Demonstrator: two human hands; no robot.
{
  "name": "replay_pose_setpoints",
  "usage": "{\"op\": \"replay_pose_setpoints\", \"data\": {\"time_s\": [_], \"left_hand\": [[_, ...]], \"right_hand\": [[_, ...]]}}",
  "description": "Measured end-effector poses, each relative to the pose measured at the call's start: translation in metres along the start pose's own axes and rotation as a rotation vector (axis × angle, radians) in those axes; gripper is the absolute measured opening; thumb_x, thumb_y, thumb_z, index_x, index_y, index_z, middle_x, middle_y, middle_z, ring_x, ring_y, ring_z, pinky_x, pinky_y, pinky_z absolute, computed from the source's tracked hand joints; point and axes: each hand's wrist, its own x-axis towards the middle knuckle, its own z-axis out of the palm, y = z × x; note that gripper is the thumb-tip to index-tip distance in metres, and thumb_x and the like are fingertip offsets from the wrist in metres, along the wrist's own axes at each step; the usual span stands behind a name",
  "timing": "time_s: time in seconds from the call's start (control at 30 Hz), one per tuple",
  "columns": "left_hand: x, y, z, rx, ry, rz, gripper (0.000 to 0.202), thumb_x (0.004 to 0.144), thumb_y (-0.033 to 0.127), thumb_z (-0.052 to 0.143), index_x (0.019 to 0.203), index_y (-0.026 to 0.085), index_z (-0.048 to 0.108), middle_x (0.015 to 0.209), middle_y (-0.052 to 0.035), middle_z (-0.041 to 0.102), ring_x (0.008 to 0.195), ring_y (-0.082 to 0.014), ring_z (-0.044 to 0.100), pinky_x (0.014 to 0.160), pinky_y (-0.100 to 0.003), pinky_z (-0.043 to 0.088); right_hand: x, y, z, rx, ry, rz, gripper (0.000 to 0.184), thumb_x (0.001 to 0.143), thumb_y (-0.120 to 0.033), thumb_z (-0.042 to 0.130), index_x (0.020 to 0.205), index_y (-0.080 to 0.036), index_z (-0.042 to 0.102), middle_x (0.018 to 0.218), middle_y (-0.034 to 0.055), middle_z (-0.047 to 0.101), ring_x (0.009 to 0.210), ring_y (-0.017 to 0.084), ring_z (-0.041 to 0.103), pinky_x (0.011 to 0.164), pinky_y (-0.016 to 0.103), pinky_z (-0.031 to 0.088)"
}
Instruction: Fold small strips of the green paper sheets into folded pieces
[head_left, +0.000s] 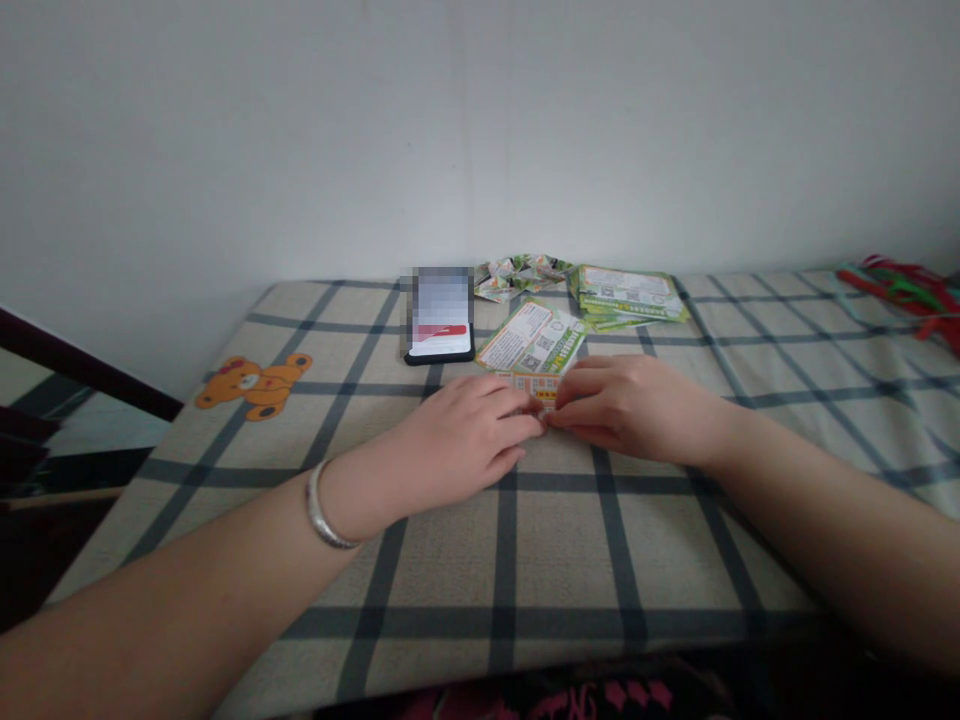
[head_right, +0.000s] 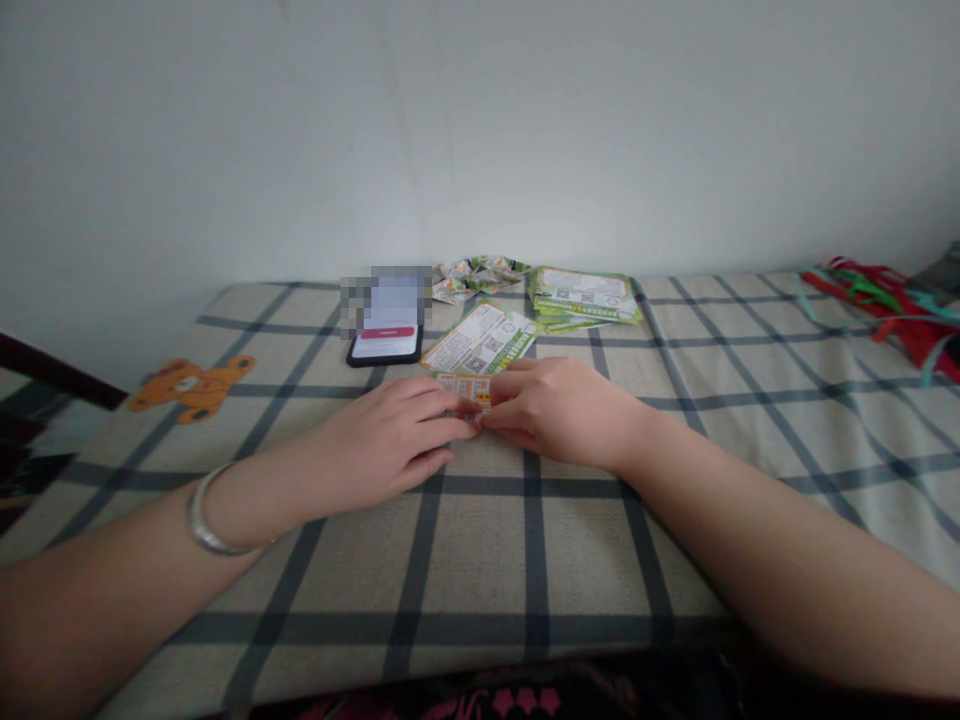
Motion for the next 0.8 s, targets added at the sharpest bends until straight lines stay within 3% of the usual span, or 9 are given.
{"op": "replay_pose_setpoints", "data": {"time_s": [0.43, 0.8], "left_hand": [[0.0006, 0.0001, -0.0008, -0.042, 0.002, -0.004, 0.015, 0.088, 0.021, 0.058, 0.100, 0.018, 0.065, 0.107, -0.0079, 0.064, 0.106, -0.0242, 0.055, 0.095, -0.044, 0.045], [-0.0003, -0.0013, 0.0014, -0.069, -0.017, 0.005, 0.024, 0.089, 0.022, 0.058, 0.112, 0.020, 0.063, 0.116, -0.0056, 0.064, 0.113, -0.0250, 0.052, 0.100, -0.044, 0.042]], "right_hand": [[0.0002, -0.0015, -0.0001, -0.110, 0.005, 0.003, 0.021, 0.094, -0.025, 0.050, 0.092, -0.022, 0.071, 0.093, 0.0042, 0.066, 0.088, 0.018, 0.056, 0.071, 0.032, 0.039], [-0.0046, -0.0012, -0.0075, -0.211, 0.006, 0.140, 0.019, 0.087, -0.024, 0.055, 0.088, -0.024, 0.074, 0.088, 0.0039, 0.069, 0.074, 0.016, 0.059, 0.059, 0.028, 0.034]]}}
